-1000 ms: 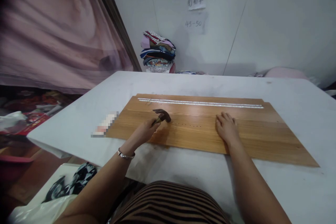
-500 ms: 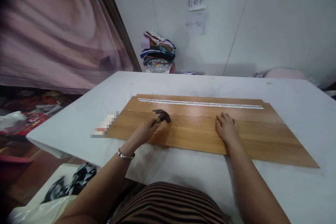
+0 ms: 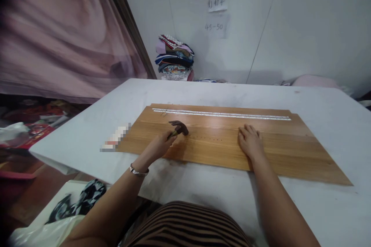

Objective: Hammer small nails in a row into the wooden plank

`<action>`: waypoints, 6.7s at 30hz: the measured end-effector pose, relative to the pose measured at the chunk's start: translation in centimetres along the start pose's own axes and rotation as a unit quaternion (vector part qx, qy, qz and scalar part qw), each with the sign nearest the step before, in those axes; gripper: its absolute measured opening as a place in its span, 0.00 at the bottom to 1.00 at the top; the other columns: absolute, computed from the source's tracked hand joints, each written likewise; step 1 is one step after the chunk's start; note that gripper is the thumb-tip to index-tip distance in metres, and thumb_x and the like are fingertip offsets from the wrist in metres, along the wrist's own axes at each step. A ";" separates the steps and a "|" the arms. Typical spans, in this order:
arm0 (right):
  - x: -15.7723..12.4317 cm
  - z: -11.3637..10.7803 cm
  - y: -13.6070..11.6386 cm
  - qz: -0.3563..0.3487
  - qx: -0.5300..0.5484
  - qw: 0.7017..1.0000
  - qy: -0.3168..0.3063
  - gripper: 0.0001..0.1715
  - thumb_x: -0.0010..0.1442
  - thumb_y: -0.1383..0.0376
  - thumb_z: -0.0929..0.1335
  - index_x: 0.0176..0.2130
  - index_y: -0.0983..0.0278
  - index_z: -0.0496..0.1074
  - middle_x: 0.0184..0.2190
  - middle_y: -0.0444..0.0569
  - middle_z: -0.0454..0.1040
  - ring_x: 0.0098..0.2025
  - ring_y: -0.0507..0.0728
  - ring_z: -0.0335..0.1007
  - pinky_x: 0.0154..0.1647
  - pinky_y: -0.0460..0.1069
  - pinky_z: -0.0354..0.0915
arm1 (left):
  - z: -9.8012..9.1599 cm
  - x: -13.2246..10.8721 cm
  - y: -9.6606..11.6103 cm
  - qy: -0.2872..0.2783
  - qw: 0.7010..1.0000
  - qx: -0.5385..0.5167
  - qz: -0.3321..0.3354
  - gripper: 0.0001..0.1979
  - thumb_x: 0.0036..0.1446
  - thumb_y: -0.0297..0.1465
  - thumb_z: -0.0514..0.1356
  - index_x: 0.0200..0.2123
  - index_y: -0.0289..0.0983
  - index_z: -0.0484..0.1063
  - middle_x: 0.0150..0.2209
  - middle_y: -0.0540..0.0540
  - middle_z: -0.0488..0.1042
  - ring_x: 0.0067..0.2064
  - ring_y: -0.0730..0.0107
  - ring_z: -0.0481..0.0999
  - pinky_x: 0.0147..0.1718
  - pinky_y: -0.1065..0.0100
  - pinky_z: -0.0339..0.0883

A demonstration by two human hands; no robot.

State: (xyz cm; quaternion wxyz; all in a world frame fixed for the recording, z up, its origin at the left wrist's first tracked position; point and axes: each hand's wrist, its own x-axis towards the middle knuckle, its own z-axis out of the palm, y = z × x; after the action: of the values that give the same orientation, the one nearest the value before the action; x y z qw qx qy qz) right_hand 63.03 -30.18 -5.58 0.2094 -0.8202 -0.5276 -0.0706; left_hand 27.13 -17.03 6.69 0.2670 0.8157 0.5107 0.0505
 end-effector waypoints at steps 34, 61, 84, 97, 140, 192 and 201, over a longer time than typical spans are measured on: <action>0.1 0.0 0.0 -0.006 -0.011 1.000 -0.005 0.24 0.68 0.59 0.57 0.50 0.61 0.77 0.58 0.58 0.73 0.62 0.65 0.64 0.59 0.65 0.58 | 0.1 0.1 -0.2 -0.005 1.000 0.005 0.000 0.14 0.65 0.37 0.52 0.44 0.36 0.72 0.34 0.42 0.78 0.34 0.61 0.76 0.31 0.67 0.59; 0.0 -0.2 -0.2 -0.009 0.007 1.000 0.005 0.23 0.67 0.60 0.58 0.50 0.59 0.77 0.57 0.57 0.73 0.61 0.65 0.64 0.59 0.65 0.58 | -0.4 -0.1 0.0 0.012 1.000 -0.016 0.005 0.14 0.65 0.39 0.51 0.41 0.37 0.72 0.33 0.43 0.78 0.34 0.62 0.77 0.31 0.67 0.61; 0.0 -0.1 0.0 -0.002 0.004 1.000 -0.004 0.24 0.66 0.60 0.58 0.51 0.59 0.77 0.58 0.57 0.73 0.62 0.66 0.63 0.59 0.67 0.58 | 0.2 -0.1 -0.4 0.000 1.000 0.000 0.001 0.15 0.64 0.38 0.52 0.42 0.37 0.73 0.34 0.42 0.78 0.34 0.60 0.77 0.32 0.67 0.60; 0.1 -0.2 -0.2 -0.001 0.000 1.000 -0.006 0.24 0.67 0.60 0.57 0.50 0.60 0.77 0.57 0.57 0.73 0.62 0.65 0.63 0.59 0.66 0.58 | 0.0 0.1 -0.3 0.002 1.000 -0.008 0.008 0.14 0.65 0.38 0.51 0.43 0.36 0.73 0.34 0.43 0.78 0.35 0.61 0.77 0.32 0.67 0.61; 0.1 0.0 0.1 -0.002 -0.019 1.000 -0.010 0.24 0.68 0.59 0.57 0.51 0.61 0.77 0.59 0.57 0.72 0.62 0.64 0.63 0.60 0.64 0.58 | -0.3 -0.1 -0.2 0.009 0.999 -0.033 0.017 0.13 0.65 0.37 0.52 0.41 0.36 0.72 0.31 0.44 0.77 0.34 0.63 0.76 0.32 0.67 0.60; 0.0 -0.1 -0.1 -0.004 -0.009 1.000 -0.005 0.24 0.67 0.59 0.57 0.50 0.60 0.76 0.57 0.56 0.73 0.62 0.64 0.63 0.60 0.64 0.57 | -0.3 -0.2 0.0 0.009 1.000 -0.022 0.010 0.15 0.65 0.39 0.50 0.40 0.37 0.72 0.32 0.44 0.77 0.33 0.62 0.76 0.31 0.67 0.59; -0.1 0.0 -0.1 0.002 -0.005 1.000 0.001 0.23 0.67 0.59 0.57 0.50 0.60 0.77 0.58 0.57 0.73 0.62 0.65 0.63 0.60 0.66 0.58 | 0.0 -0.1 -0.1 -0.004 1.000 -0.002 0.000 0.14 0.65 0.38 0.52 0.41 0.36 0.73 0.34 0.42 0.78 0.34 0.61 0.76 0.31 0.67 0.59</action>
State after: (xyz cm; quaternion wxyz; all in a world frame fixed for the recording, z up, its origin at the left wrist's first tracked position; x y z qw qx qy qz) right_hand 62.90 -30.20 -5.57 0.2060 -0.8221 -0.5257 -0.0733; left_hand 27.01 -17.09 6.62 0.2707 0.8153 0.5095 0.0487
